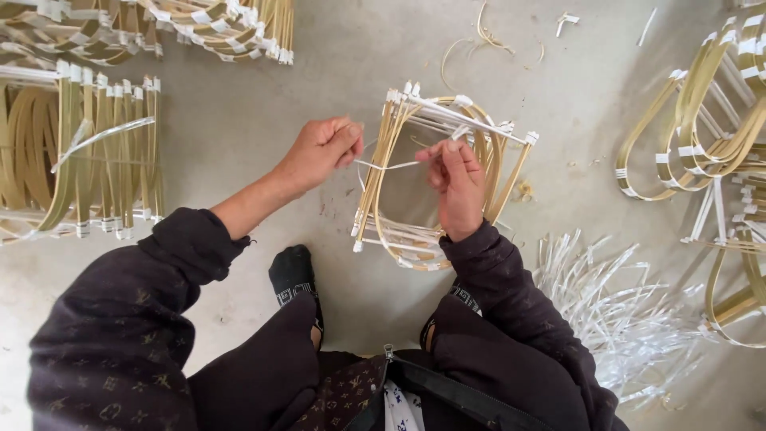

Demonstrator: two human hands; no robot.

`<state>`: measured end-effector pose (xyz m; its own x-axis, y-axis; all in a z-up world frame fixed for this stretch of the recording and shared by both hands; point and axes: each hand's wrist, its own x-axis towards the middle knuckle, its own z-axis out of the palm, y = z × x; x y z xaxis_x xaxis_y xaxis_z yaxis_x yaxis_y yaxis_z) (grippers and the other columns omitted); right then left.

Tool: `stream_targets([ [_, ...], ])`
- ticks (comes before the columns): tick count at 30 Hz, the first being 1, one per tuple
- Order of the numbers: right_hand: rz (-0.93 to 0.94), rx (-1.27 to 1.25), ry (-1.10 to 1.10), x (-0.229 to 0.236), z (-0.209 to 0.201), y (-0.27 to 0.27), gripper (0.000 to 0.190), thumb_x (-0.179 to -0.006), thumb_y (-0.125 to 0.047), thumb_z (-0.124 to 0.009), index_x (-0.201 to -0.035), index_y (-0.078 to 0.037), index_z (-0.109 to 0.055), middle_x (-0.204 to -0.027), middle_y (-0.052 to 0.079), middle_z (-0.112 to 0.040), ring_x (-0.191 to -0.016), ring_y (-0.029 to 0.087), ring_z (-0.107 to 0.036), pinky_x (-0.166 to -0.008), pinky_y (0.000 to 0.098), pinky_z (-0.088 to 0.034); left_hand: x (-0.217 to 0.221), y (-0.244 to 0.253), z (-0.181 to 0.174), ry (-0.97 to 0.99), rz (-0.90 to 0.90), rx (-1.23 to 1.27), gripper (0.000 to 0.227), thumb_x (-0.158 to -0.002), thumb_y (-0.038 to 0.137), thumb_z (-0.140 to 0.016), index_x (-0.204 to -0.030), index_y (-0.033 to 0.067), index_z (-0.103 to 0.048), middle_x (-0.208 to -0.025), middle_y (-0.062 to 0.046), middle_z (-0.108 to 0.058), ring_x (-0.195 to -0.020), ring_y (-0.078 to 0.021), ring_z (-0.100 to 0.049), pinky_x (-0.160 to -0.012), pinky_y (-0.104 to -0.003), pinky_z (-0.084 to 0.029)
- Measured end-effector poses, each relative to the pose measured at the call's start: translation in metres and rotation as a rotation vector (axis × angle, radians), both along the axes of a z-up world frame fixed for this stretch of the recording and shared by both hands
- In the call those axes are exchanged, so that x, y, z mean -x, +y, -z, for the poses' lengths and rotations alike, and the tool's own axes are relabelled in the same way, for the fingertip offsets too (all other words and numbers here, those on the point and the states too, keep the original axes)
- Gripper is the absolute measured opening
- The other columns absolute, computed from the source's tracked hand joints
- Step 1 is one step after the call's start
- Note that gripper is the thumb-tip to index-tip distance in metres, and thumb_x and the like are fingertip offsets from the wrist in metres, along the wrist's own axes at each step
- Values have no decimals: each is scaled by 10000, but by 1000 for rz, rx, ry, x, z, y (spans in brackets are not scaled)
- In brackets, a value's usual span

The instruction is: Assembling and trimming bamboo or wooden strips to create furniture or decorative frames.

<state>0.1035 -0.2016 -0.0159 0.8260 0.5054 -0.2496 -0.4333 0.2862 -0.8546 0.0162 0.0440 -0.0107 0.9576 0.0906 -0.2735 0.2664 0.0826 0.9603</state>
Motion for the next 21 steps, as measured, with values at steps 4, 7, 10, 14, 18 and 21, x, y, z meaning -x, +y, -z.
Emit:
stream_targets([
  [4, 14, 60, -403, 13, -17, 5, 245, -1114, -226, -538, -1086, -30, -683, -1123, 81, -676, -809, 103, -524, -760, 258, -447, -2, -16, -45, -50, -48, 92, 381, -1110, 310, -490, -854, 67, -634, -694, 30, -577, -639, -60, -489, -595, -243, -402],
  [7, -74, 37, -544, 18, -6, 9, 233, -1142, -217, -529, -1070, -18, -627, -1193, 100, -634, -1079, 143, -565, -982, 300, -455, 7, -32, -60, -648, 119, -154, 455, -1227, 323, -466, -930, 25, -637, -1022, -94, -636, -949, -179, -575, -850, -318, -486],
  [10, -95, -198, -291, 11, -8, 14, 220, -1162, -236, -495, -1037, -67, -559, -1019, 59, -625, -1064, 188, -619, -1055, 381, -484, 10, -31, -44, -407, 60, 224, 442, -1214, 358, -471, -950, 33, -613, -956, -66, -691, -993, -178, -637, -1016, -333, -491],
  [14, -182, -286, 84, 1, -9, 11, 227, -1126, -236, -442, -968, -84, -500, -833, 23, -521, -895, 197, -603, -1042, 445, -513, -1, -18, -19, -18, -206, 550, 390, -1111, 331, -526, -827, 71, -590, -598, 16, -443, -564, -122, -452, -650, -318, -485],
  [18, -165, -238, 152, -2, 9, 10, 197, -1133, -184, -462, -959, -93, -478, -749, -23, -361, -749, 141, -479, -996, 465, -529, -15, -5, 11, 16, -156, 483, 376, -1104, 302, -551, -811, 66, -563, -581, 35, -352, -494, -99, -331, -559, -324, -445],
  [21, -123, -217, 126, -8, 14, 11, 217, -1140, -173, -490, -941, -87, -499, -748, -22, -418, -736, 157, -521, -973, 473, -547, -26, -4, 19, 17, -154, 426, 354, -1093, 268, -564, -813, 53, -563, -593, 34, -364, -499, -100, -336, -540, -329, -422],
])
